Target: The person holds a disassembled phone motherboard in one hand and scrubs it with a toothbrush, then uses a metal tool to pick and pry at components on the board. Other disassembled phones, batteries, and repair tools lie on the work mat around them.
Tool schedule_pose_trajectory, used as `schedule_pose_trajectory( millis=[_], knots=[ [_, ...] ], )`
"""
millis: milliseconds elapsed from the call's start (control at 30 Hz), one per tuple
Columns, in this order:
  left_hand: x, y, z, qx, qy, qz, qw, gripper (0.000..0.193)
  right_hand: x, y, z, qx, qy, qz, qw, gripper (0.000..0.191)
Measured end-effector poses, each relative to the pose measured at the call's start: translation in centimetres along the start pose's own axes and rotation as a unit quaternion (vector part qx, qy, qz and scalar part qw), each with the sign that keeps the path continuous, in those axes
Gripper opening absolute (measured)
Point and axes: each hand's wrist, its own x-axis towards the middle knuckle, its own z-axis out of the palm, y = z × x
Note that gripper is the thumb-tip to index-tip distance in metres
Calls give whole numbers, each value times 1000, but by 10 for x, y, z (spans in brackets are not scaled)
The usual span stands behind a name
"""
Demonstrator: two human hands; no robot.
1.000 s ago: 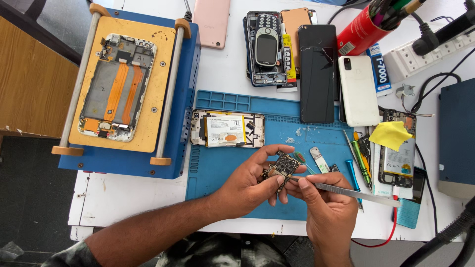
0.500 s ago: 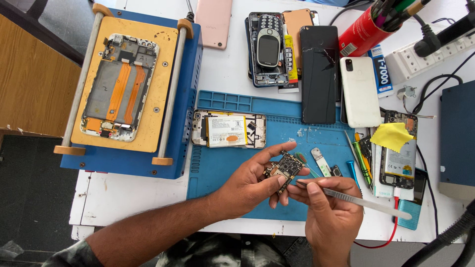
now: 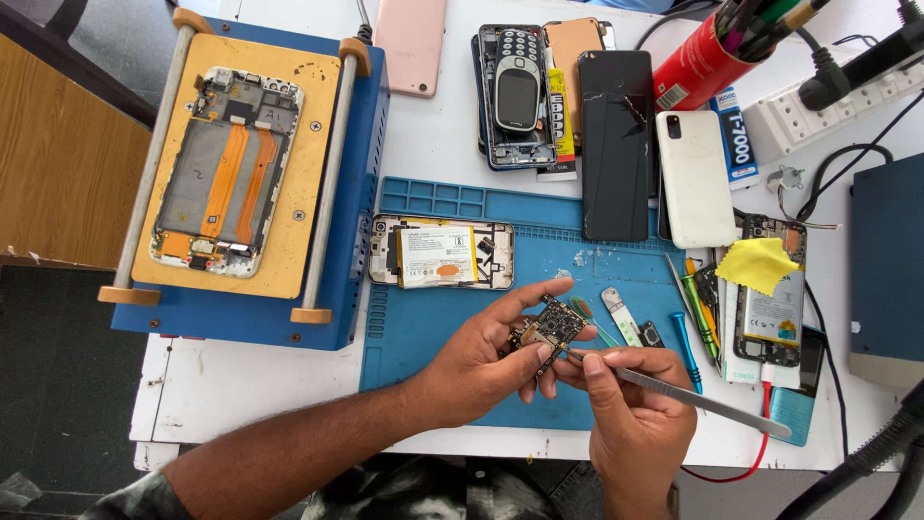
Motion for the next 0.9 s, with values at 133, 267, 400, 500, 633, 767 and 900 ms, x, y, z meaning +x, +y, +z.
schedule_pose_trajectory(
  millis=[133, 267, 400, 500, 633, 767, 900],
  knots=[
    [0, 0, 0, 2, -4, -3, 1000, 66, 2, 1, -1, 13, -2, 17, 1000, 15],
    [-1, 1, -1, 30, -6, -2, 1000, 68, 3, 2, -4, 15, -15, 36, 999, 15],
    [-3, 0, -1, 59, -6, -12, 998, 70, 7, -1, -12, 44, -35, 66, 996, 14],
    [1, -3, -1, -28, -10, 14, 999, 64, 8, -2, -16, 99, -25, 74, 992, 14],
    [8, -4, -6, -103, 45, -2, 994, 56, 1, 2, -15, 67, 0, -25, 997, 16],
    [7, -3, -7, -122, 61, -8, 991, 55, -8, 6, -13, -38, -2, -94, 995, 16],
    [8, 0, -7, -92, 69, -14, 993, 59, -12, 8, -14, -110, 17, -128, 986, 16]
  ],
)
